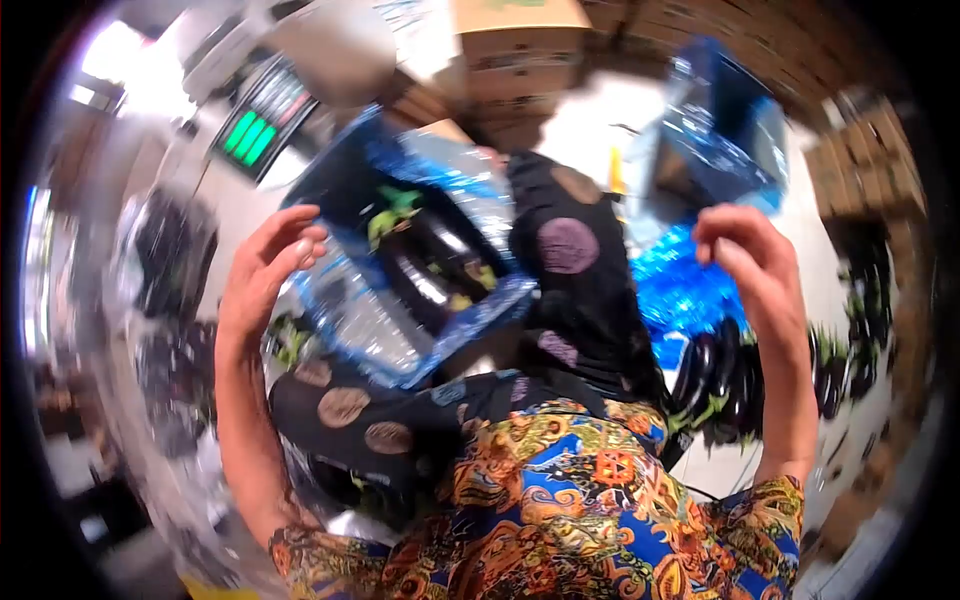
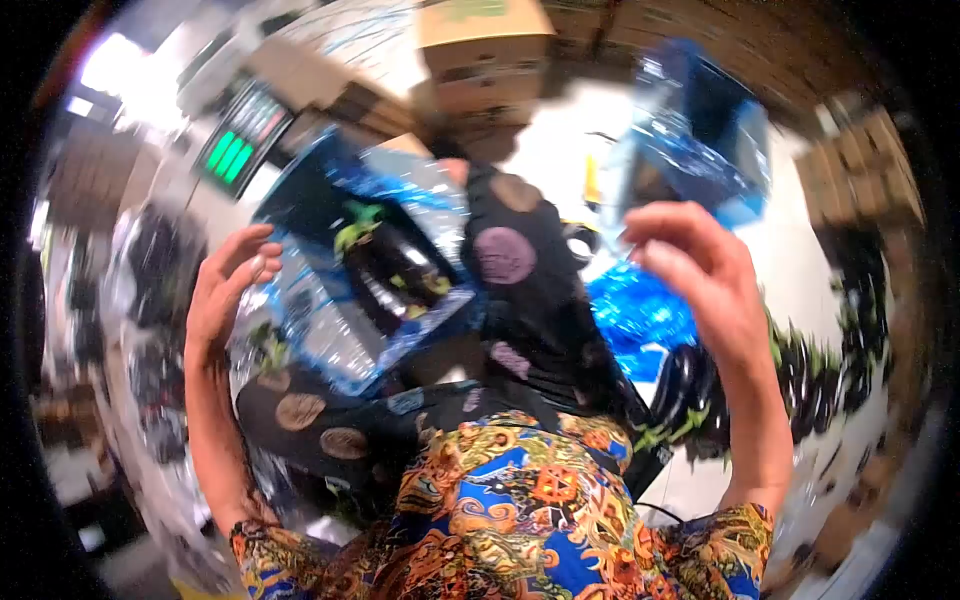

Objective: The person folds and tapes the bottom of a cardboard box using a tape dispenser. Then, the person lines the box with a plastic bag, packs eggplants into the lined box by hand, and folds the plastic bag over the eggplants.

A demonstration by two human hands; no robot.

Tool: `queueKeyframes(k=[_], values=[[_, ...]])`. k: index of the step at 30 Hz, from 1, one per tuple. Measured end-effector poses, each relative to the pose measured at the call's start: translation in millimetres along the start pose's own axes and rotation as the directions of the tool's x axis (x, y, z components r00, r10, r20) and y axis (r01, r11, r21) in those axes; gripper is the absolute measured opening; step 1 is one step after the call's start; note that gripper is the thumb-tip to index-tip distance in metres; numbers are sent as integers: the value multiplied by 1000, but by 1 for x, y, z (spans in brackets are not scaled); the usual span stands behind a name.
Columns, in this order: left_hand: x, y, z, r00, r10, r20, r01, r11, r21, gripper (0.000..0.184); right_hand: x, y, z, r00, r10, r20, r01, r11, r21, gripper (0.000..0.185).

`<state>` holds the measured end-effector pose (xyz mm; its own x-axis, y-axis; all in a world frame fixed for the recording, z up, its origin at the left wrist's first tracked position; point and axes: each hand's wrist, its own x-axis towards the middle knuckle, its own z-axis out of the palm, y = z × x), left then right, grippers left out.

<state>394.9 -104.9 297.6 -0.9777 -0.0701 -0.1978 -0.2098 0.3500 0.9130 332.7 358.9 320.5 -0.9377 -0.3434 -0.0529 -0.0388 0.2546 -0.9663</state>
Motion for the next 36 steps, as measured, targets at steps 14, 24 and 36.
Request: queueKeyframes(k=[14,24,36], values=[[-218,-274,-37,558,-673,-486,42,608,-793,36,48,-146,187,114,-442,890,-145,879,455,21],[-217,-281,4,626,-612,-483,19,631,-776,45,76,-144,239,-2,-355,935,-222,912,346,19],[-181,-280,-20,614,-512,-601,121,813,-569,46,93,-145,276,-49,-328,943,-282,911,302,18]])
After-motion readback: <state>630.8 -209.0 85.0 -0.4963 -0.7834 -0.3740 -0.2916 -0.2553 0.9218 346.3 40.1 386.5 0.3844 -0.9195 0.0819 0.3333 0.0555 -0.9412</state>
